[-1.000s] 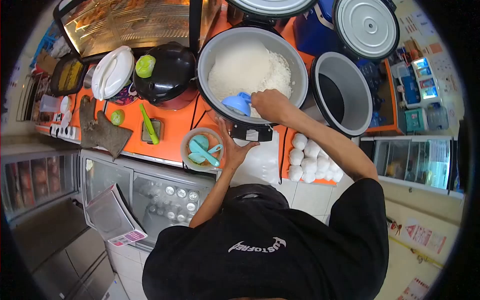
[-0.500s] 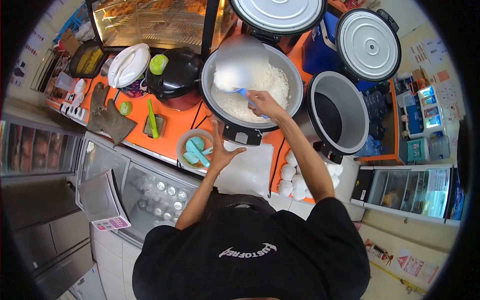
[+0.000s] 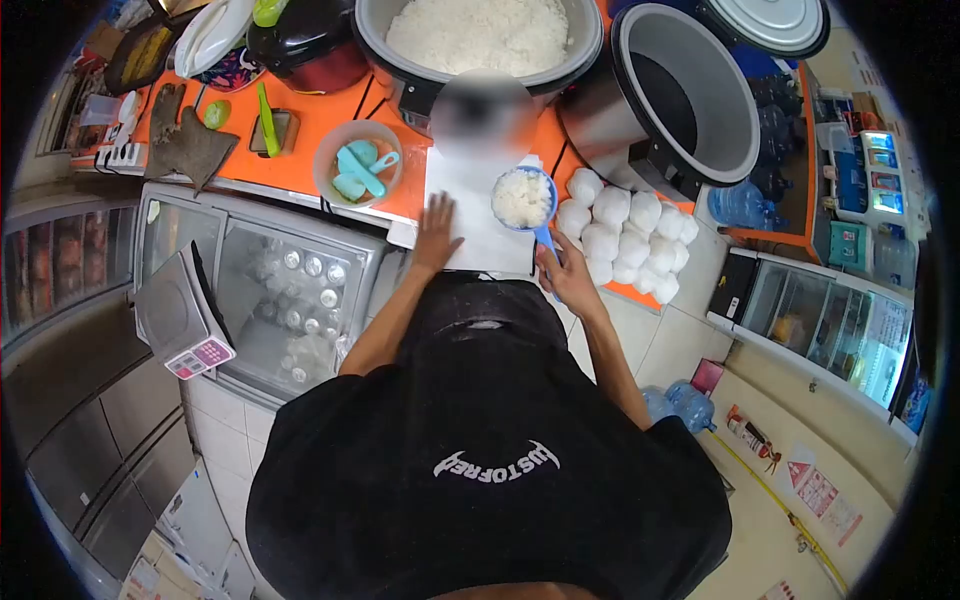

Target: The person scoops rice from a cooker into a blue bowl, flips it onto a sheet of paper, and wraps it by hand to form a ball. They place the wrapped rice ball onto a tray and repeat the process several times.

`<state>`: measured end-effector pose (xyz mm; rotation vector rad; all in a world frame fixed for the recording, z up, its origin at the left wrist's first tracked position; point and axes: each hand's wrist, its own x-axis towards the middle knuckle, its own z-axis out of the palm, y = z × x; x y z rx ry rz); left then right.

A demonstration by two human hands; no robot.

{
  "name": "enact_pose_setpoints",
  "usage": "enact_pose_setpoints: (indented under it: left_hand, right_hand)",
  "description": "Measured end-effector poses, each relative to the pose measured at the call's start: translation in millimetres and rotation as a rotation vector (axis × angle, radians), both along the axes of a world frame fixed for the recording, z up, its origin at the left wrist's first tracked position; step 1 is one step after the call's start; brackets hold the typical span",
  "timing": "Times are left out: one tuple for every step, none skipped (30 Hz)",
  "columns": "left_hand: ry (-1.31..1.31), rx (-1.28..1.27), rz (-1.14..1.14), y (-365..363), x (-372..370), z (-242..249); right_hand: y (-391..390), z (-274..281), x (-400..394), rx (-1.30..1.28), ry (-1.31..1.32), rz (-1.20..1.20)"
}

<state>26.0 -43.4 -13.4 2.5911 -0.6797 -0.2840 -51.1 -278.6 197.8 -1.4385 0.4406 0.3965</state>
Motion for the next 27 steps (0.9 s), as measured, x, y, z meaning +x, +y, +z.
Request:
enact_pose_setpoints:
  left_hand:
    - [0.013, 0.032, 0.049, 5.1, 6.8, -6.7]
    - [0.001, 0.058, 0.042, 10.4, 12.3, -12.9]
    - [-0.009, 0.084, 0.037, 13.7, 13.1, -16.2]
    - [-0.010, 0.088, 0.041, 13.0, 11.5, -16.5]
    - [-0.007, 0.128, 0.044, 11.9, 13.2, -14.7]
    - [-0.002, 0.168, 0.042, 12.1, 14.1, -12.5]
    - [0.000, 0.173, 0.036, 14.3, 13.8, -11.7]
    - [-0.051, 0.220, 0.022, 13.5, 14.8, -11.9]
    - [-0.100, 0.268, 0.008, 13.8, 15.0, -9.7]
    - [-0.043, 0.344, -0.016, 13.3, 18.3, 3.8]
    - [0.016, 0.411, -0.016, 8.3, 19.1, 15.2]
    - [-0.075, 0.380, -0.007, 10.4, 14.7, -10.5]
    - [-0.073, 0.378, -0.009, 11.1, 9.9, -7.8]
    - [-0.075, 0.388, 0.005, 8.2, 15.0, -5.5]
    - [-0.070, 0.399, 0.014, 7.0, 13.9, -2.8]
    - [-0.110, 0.371, 0.020, 7.6, 14.4, -7.1]
    - [-0.094, 0.375, 0.023, 7.1, 14.8, -12.2]
    - [-0.122, 0.396, 0.033, 5.9, 20.1, -15.6]
    - [-0.134, 0.417, 0.034, 3.5, 12.8, -12.9]
    - [-0.128, 0.416, 0.022, 3.5, 5.4, -8.9]
    - [-0.062, 0.503, -0.022, 1.1, 13.3, 11.7]
    - [0.006, 0.589, -0.066, -1.5, 17.3, 21.6]
    - [0.001, 0.587, -0.077, -1.4, 21.6, 15.8]
    - [-0.017, 0.666, -0.109, 0.2, 33.5, -2.4]
    - [-0.034, 0.744, -0.135, -3.8, 44.2, 6.0]
    - [0.029, 0.584, -0.091, -4.9, 56.3, 14.6]
    - [0.026, 0.578, -0.087, -6.5, 67.8, 9.3]
  right_hand:
    - [3.2, -7.3, 2.0, -0.142, -0.021, 0.003]
    - [6.3, -38.8, 2.8, -0.475, -0.218, 0.016]
    - [14.6, -59.2, 11.8, -0.768, -0.399, 0.027]
    - [26.7, -79.0, 20.9, -1.058, -0.585, 0.037]
    - [41.4, -111.8, 23.3, -1.052, -0.592, 0.037]
    - [56.8, -152.1, 20.2, -1.363, -0.494, 0.259]
    - [64.9, -179.8, 12.2, -1.661, -0.367, 0.489]
    - [60.0, -191.6, 2.1, -1.662, -0.363, 0.487]
    - [53.9, -197.3, -12.3, -1.651, -0.461, 0.536]
    - [48.6, -195.7, -5.1, -1.648, -0.585, 0.568]
    - [39.5, -194.3, 0.9, -1.711, -0.474, 0.641]
    - [48.9, -197.3, 0.8, -1.736, -0.465, 0.560]
    - [61.4, -201.9, 7.0, -1.765, -0.456, 0.466]
    - [65.7, -203.6, 9.7, -1.721, -0.438, 0.469]
    - [67.8, -202.2, 3.2, -1.673, -0.414, 0.474]
    - [50.8, -196.2, 4.8, -1.600, -0.347, 0.630]
    - [58.6, -196.6, 16.7, -1.608, -0.362, 0.615]
    - [74.6, -204.7, 17.6, -1.591, -0.358, 0.463]
    - [86.3, -199.9, 6.9, -1.565, -0.336, 0.323]
    - [87.5, -193.8, 1.9, -1.394, -0.240, 0.400]
    - [76.8, -185.0, 6.9, -1.400, -0.243, 0.386]
    - [59.1, -175.5, 7.4, -1.190, -0.245, 0.514]
    - [46.5, -166.4, 4.7, -0.973, -0.240, 0.632]
    - [41.0, -145.8, 7.9, -0.902, -0.165, 0.598]
    - [34.5, -137.7, 5.6, -0.908, -0.163, 0.595]
    - [29.1, -128.8, 0.8, -0.908, -0.361, 0.298]
    - [23.2, -123.3, 2.6, -0.892, -0.557, -0.003]
